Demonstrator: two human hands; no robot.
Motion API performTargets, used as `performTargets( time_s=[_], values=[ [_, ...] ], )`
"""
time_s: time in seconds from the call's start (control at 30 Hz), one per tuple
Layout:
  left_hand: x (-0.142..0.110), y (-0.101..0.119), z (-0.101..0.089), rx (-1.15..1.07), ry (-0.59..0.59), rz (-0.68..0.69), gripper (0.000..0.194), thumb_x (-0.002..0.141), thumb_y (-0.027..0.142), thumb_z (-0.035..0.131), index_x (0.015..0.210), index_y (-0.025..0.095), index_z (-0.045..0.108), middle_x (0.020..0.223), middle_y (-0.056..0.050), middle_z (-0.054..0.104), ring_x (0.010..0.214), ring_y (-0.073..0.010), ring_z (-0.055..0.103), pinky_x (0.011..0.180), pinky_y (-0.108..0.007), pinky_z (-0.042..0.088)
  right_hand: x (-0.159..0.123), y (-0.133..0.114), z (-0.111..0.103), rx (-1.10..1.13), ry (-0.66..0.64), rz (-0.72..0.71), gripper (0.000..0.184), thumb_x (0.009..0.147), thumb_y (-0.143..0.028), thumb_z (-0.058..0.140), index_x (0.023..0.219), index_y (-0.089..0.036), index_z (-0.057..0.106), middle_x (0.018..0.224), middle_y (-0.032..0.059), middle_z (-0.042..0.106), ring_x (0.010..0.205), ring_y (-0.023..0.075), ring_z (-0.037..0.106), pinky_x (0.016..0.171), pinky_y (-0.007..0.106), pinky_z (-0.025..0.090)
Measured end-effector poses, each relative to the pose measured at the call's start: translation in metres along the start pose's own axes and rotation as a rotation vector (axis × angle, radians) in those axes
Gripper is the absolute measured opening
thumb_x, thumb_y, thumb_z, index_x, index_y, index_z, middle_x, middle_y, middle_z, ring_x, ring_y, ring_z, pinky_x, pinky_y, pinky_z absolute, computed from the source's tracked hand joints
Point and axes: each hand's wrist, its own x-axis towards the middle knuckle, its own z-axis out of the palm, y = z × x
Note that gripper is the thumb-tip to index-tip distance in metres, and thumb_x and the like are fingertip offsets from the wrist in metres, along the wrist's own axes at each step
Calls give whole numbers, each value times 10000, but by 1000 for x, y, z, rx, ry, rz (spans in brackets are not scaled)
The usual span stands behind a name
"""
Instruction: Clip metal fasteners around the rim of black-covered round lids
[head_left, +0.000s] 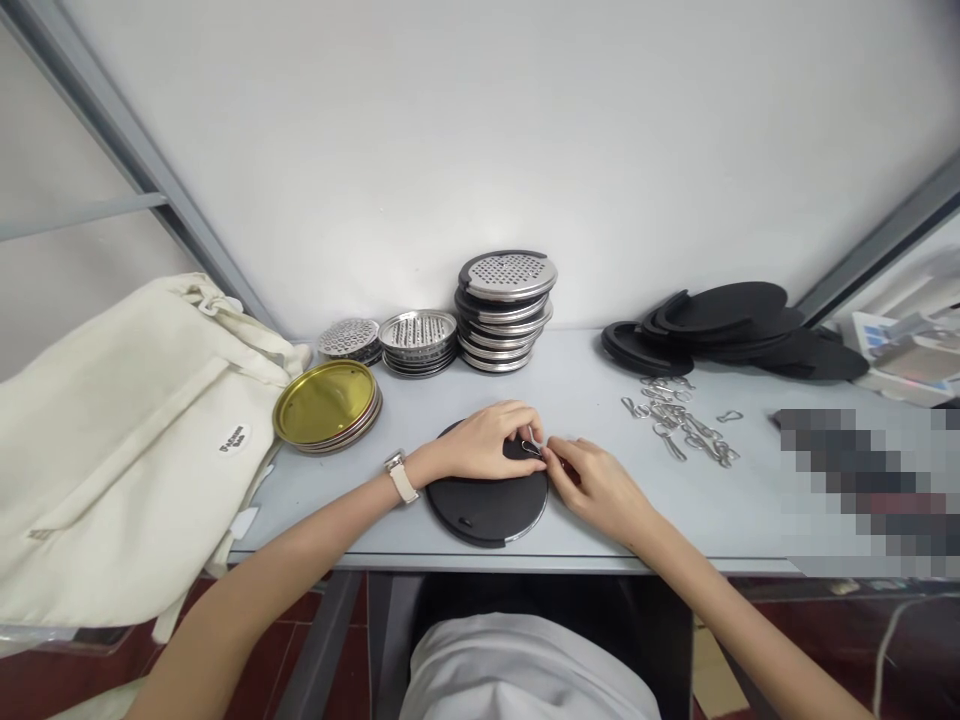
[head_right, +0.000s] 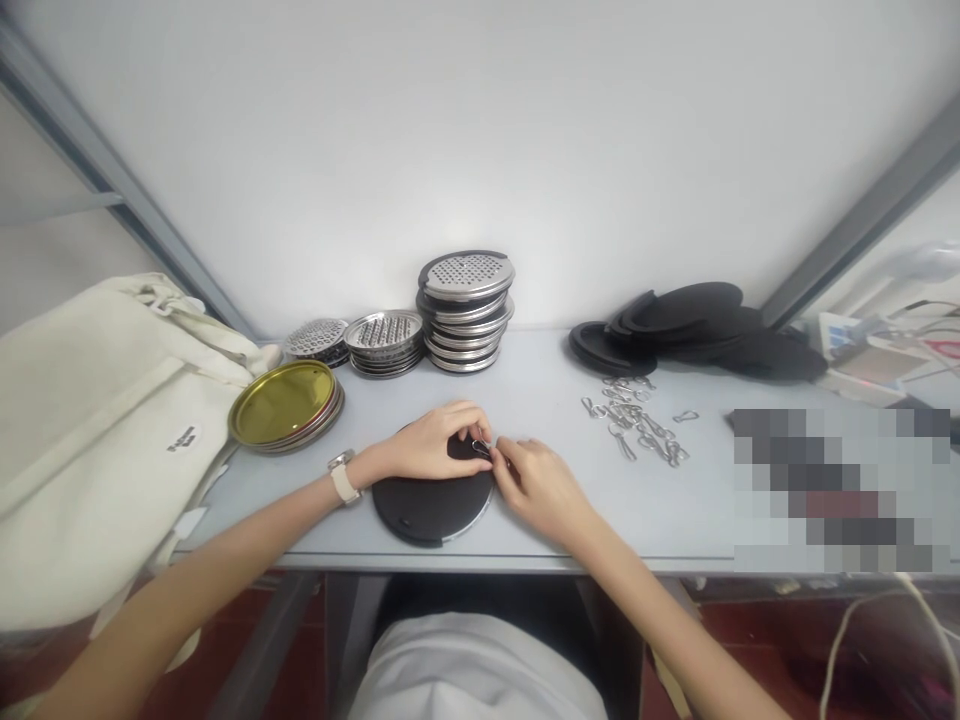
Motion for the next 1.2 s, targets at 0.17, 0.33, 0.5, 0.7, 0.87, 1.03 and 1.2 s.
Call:
performTargets(
  time_s=[0.17, 0.33, 0.5, 0.7, 0.87, 1.03, 1.2],
  values=[
    [1, -4, 0, -106, -29, -41, 226, 750, 289, 686, 894, 177, 552, 844, -8, 581, 772, -123, 537, 729, -253, 444, 0, 0, 0, 9, 0, -4, 270, 946, -236, 356, 692, -216, 446, 598, 3, 521, 586, 161, 500, 569, 265, 332],
    [2, -7, 1, -172, -44, -63, 254, 734, 283, 702, 911, 173, 558, 853, -6, 584, 770, -112, 536, 709, -237, 457, -1, -1, -2, 20, 1, 13, 273, 931, -241, 379, 664, -216, 436, 575, -8, 505, 561, 149, 490, 554, 253, 321],
    [3, -6, -2, -211, -66, -47, 223, 746, 258, 684, 918, 164, 576, 879, -18, 591, 800, -120, 532, 737, -248, 459, -1, 0, -2, 25, -13, 29, 302, 936, -271, 378, 642, -217, 422, 558, -15, 493, 539, 143, 485, 540, 247, 310],
    [3, -7, -3, -220, -69, -29, 243, 733, 236, 688, 942, 166, 585, 895, -22, 600, 805, -126, 531, 741, -255, 455, -1, 0, 0, 12, -24, 5, 296, 935, -262, 376, 655, -212, 456, 561, -6, 512, 542, 146, 488, 545, 250, 316],
    [4, -7, -3, -249, -86, -46, 224, 747, 233, 681, 939, 162, 590, 896, -23, 613, 810, -119, 541, 756, -247, 460, -2, 1, -1, 13, -24, 5, 281, 936, -261, 373, 669, -215, 446, 563, -12, 501, 541, 144, 480, 546, 250, 317],
    [4, -7, -2, -277, -91, -49, 204, 752, 222, 682, 927, 157, 601, 888, -23, 626, 800, -113, 544, 754, -241, 462, -1, 1, -1, 14, -36, 5, 273, 934, -253, 370, 673, -214, 439, 569, -12, 495, 548, 146, 479, 553, 251, 320],
    [4, -8, -1, -306, -85, -40, 203, 754, 220, 682, 925, 146, 600, 888, -29, 632, 793, -110, 543, 747, -240, 463, -1, 0, -2, 21, -57, -1, 277, 942, -253, 356, 676, -213, 423, 586, -9, 505, 576, 149, 493, 571, 252, 325]
  ],
)
